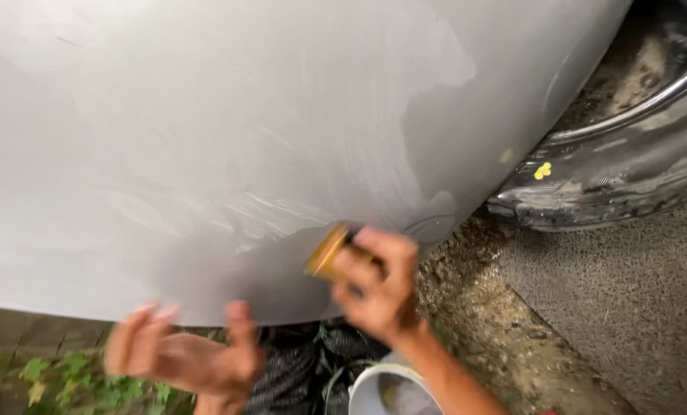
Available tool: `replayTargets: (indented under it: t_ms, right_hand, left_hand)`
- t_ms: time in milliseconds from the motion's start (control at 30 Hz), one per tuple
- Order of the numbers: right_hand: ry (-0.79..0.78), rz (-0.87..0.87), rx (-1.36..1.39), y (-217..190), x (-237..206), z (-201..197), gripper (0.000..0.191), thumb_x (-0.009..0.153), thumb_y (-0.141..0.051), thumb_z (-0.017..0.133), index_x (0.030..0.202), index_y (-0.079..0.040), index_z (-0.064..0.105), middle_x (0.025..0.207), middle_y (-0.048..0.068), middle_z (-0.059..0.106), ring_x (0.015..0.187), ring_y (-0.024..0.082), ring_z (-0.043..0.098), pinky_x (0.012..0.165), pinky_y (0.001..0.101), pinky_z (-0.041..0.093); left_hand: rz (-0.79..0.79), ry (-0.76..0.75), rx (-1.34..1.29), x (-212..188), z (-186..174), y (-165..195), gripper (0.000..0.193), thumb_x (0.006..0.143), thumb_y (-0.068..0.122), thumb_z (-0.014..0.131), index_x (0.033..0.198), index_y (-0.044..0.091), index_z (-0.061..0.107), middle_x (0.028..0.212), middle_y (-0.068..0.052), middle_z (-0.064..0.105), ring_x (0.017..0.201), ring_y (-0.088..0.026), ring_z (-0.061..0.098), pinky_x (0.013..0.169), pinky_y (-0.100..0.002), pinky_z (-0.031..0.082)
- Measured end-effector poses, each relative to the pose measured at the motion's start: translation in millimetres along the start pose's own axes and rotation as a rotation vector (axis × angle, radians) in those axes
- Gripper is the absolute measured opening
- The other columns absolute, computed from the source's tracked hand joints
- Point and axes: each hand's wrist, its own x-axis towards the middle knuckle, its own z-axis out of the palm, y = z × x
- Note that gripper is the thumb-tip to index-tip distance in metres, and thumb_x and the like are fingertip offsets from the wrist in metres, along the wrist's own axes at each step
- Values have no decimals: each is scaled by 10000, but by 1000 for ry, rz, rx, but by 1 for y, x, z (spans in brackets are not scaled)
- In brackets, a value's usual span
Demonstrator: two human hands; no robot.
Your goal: The person scrubs a gray car panel with a yellow sponge, repeatedly dipping it into a bucket of water. They then wipe the panel with a cloth, continuing to clean the surface near the wheel well.
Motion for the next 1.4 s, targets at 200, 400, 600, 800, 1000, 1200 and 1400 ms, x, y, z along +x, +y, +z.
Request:
replayTargets:
  t_ms: [200,400,600,800,1000,1200,1400]
  right_hand:
    - [204,272,-22,58,30,-18,277,943,-212,815,1033,-76,592,1280,143,436,1243,302,484,1070,461,482]
    - [-44,-40,97,-16,11,23,392,823,-319,885,1087,-142,656,1233,141,490,1172,282,477,984,403,486]
    - [8,-11,-143,43,15,-26,344,822,-162,821,1071,-56,608,1274,180,505,1203,337,504,1013,463,515]
    - [-40,-38,-145,-29,-21,14,393,836,-311,891,1050,-113,628,1295,144,537,1213,294,519,988,461,490]
    - [-34,-59,-165,-39,0,7,397,815,-248,915,1062,-138,624,1235,128,530,1168,313,565,1001,444,522]
    - [35,69,-146,-25,-4,10,307,978,-176,784,1207,-136,582,1357,148,483,1266,298,525,1069,422,493]
    - [-249,-160,-69,-58,-54,9,361,865,-192,802,1167,-133,613,1262,179,546,1177,344,539,1004,464,494]
  left_hand:
    - [-683,395,-208,20,-14,-56,422,1010,299,683,1274,74,443,1272,-148,440,1227,-260,462,1090,-443,375]
    - [-1422,266,-605,-3,6,-40,944,945,675,375,1594,44,104,1667,-241,85,1542,-415,87,1212,-621,140]
    - [-1464,-61,-935,-97,1,-67,963,895,768,352,1485,7,317,1511,-261,319,1445,-429,343,1160,-656,334]
    - [-1230,-441,-1409,-168,7,-106,768,1065,691,386,1176,-52,542,1101,-186,588,1057,-353,550,966,-517,458]
    - [-1065,-599,-1344,-156,4,-91,771,1082,613,330,1432,-72,384,1444,-180,462,1373,-320,399,1162,-460,312]
    - [-1018,-666,-1302,-115,-22,-78,764,1078,536,358,1466,-122,391,1479,-212,504,1406,-309,457,1203,-453,335]
    - [-1218,-476,-1306,-101,-12,-53,595,1066,432,490,1439,-26,418,1391,-155,517,1332,-277,480,1164,-450,371]
